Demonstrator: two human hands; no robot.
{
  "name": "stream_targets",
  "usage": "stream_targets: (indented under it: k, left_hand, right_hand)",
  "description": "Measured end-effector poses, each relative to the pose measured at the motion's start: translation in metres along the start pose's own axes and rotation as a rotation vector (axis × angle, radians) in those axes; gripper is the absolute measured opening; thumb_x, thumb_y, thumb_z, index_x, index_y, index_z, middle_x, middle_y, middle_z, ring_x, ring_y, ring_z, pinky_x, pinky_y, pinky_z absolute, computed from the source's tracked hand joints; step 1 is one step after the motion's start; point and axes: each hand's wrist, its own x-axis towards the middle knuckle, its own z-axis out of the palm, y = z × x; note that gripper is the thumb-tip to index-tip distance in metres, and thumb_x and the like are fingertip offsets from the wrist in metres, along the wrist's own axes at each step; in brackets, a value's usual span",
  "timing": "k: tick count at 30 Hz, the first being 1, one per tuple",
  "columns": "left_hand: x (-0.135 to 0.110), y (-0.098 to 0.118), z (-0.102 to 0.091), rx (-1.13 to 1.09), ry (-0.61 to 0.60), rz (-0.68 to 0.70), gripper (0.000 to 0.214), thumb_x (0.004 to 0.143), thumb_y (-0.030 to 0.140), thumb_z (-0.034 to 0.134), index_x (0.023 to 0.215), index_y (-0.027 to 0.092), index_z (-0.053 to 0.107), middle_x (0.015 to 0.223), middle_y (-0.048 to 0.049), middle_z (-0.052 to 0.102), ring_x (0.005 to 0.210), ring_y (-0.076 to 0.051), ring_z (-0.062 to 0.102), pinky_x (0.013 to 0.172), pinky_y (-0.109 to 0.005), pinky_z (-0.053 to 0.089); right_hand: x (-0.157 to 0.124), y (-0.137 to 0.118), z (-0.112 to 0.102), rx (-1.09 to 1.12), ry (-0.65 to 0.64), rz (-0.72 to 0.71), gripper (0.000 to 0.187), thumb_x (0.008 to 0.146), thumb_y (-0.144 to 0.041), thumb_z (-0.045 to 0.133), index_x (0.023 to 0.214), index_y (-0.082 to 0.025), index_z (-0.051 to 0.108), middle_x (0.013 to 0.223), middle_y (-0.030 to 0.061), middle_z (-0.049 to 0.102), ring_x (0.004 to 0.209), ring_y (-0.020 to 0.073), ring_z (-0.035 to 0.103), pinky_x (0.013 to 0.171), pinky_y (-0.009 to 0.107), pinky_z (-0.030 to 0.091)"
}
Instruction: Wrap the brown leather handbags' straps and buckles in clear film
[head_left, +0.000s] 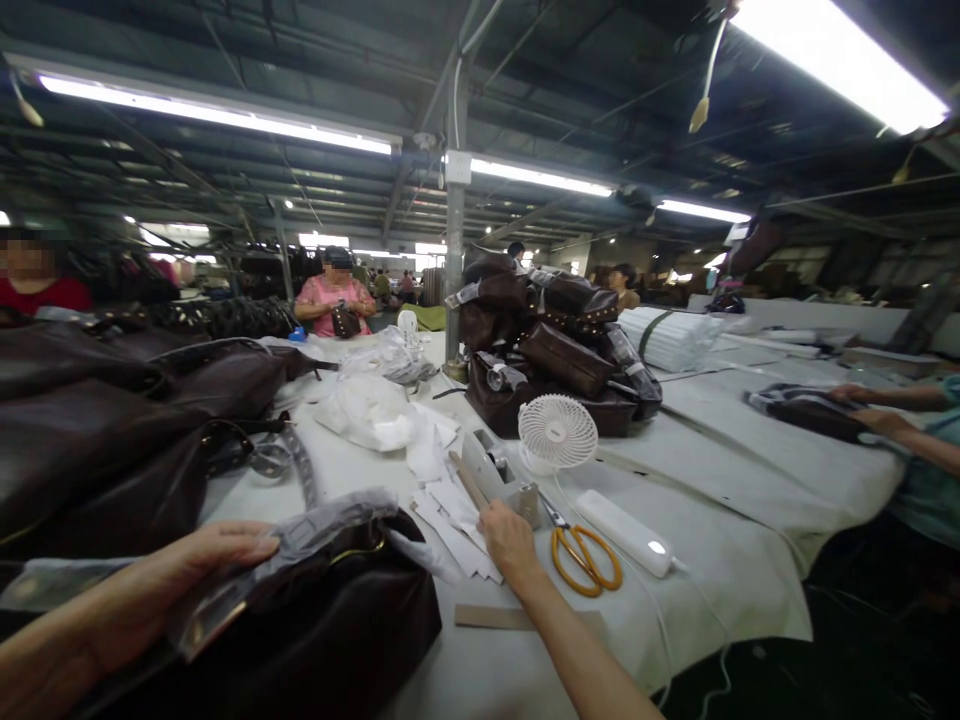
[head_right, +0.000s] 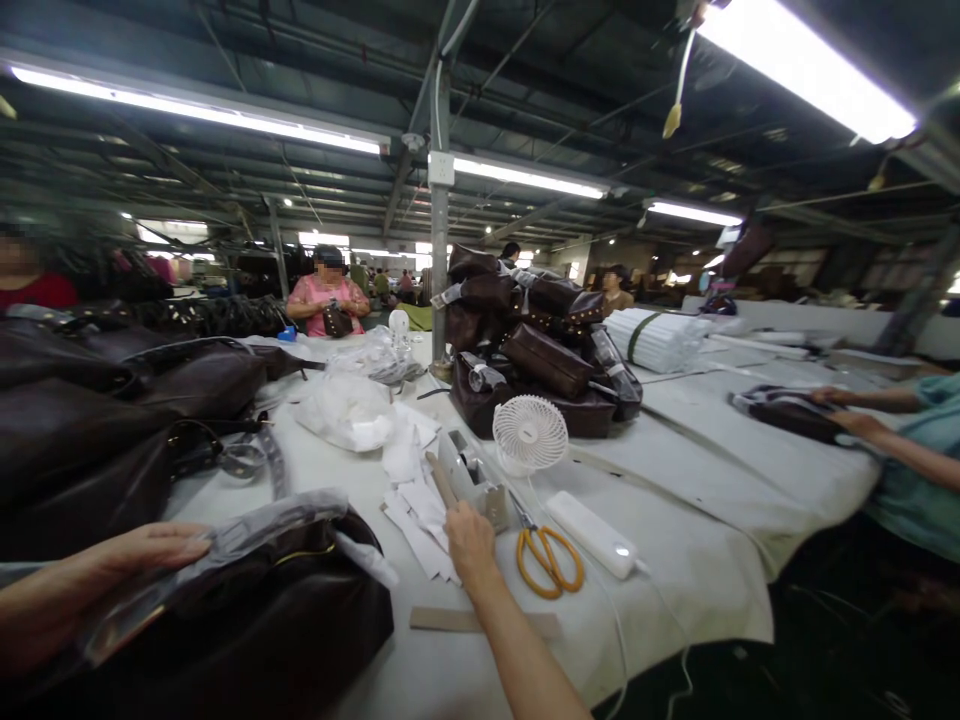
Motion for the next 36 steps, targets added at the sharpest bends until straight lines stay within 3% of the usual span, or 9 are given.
stream_targets:
  k: [4, 10, 14, 20, 23, 30, 36]
  left_hand:
    - [0.008, -0.005, -0.006, -0.057, -0.149, -0.047, 0.066, 0.037, 0.048, 0.088, 0.091, 0.018, 0.065, 0.08, -0.0056, 0.076, 0.083, -0.03, 0.071, 0.072, -0.033, 0.059]
    - [0.005, -0.003, -0.005, -0.044, -0.088, -0.063, 0.064, 0.03, 0.044, 0.089, 0.085, 0.019, 0.066, 0.074, -0.003, 0.074, 0.084, -0.032, 0.071, 0.07, -0.034, 0.059]
    - [0.002, 0.001, -0.003, -0.043, -0.071, -0.054, 0.065, 0.027, 0.042, 0.089, 0.082, 0.017, 0.066, 0.074, -0.003, 0.074, 0.075, -0.027, 0.07, 0.064, -0.029, 0.058]
    - [0.003, 0.0, -0.003, -0.057, -0.096, -0.06, 0.071, 0.026, 0.045, 0.091, 0.085, 0.015, 0.065, 0.074, -0.0056, 0.075, 0.074, -0.025, 0.069, 0.065, -0.03, 0.057]
    - [0.003, 0.0, -0.003, -0.058, -0.078, -0.066, 0.072, 0.023, 0.046, 0.091, 0.083, 0.015, 0.065, 0.073, -0.0056, 0.074, 0.073, -0.025, 0.069, 0.064, -0.029, 0.057]
    - [0.002, 0.004, -0.001, -0.046, -0.07, -0.047, 0.067, 0.023, 0.045, 0.091, 0.079, 0.016, 0.067, 0.073, -0.0034, 0.074, 0.074, -0.024, 0.069, 0.064, -0.027, 0.056]
    - [0.012, -0.006, -0.009, -0.096, -0.156, -0.043, 0.061, 0.035, 0.047, 0.089, 0.084, 0.018, 0.069, 0.077, -0.0058, 0.075, 0.082, -0.03, 0.07, 0.071, -0.033, 0.057]
  right_hand:
    - [0.002, 0.002, -0.006, -0.044, 0.019, 0.009, 0.028, 0.094, -0.014, 0.042, 0.093, -0.017, 0.07, 0.1, 0.0132, 0.068, 0.092, 0.0231, 0.065, 0.072, 0.03, 0.05]
    - [0.011, -0.004, -0.011, -0.055, -0.004, 0.041, 0.034, 0.095, -0.01, 0.035, 0.097, -0.015, 0.069, 0.103, 0.0148, 0.067, 0.089, 0.0232, 0.068, 0.067, 0.029, 0.049]
    - [0.009, -0.005, -0.011, -0.033, -0.037, 0.024, 0.028, 0.097, -0.024, 0.043, 0.094, -0.017, 0.07, 0.101, 0.013, 0.069, 0.086, 0.0224, 0.069, 0.068, 0.028, 0.049]
    - [-0.003, 0.006, -0.015, -0.012, -0.042, -0.026, 0.029, 0.092, -0.038, 0.054, 0.108, -0.017, 0.066, 0.105, 0.0107, 0.068, 0.094, 0.0254, 0.067, 0.076, 0.031, 0.05]
    - [-0.004, 0.009, -0.012, -0.029, -0.067, -0.05, 0.022, 0.091, -0.031, 0.054, 0.098, -0.018, 0.07, 0.101, 0.0116, 0.069, 0.092, 0.026, 0.068, 0.072, 0.03, 0.05]
    - [0.01, 0.004, -0.008, -0.099, -0.061, -0.012, 0.038, 0.092, -0.005, 0.033, 0.095, -0.015, 0.07, 0.1, 0.0166, 0.07, 0.083, 0.0242, 0.07, 0.067, 0.031, 0.051]
    - [0.036, -0.013, -0.018, -0.123, -0.006, -0.014, 0.038, 0.094, -0.006, 0.031, 0.099, -0.014, 0.068, 0.103, 0.0161, 0.068, 0.086, 0.0235, 0.07, 0.069, 0.03, 0.052]
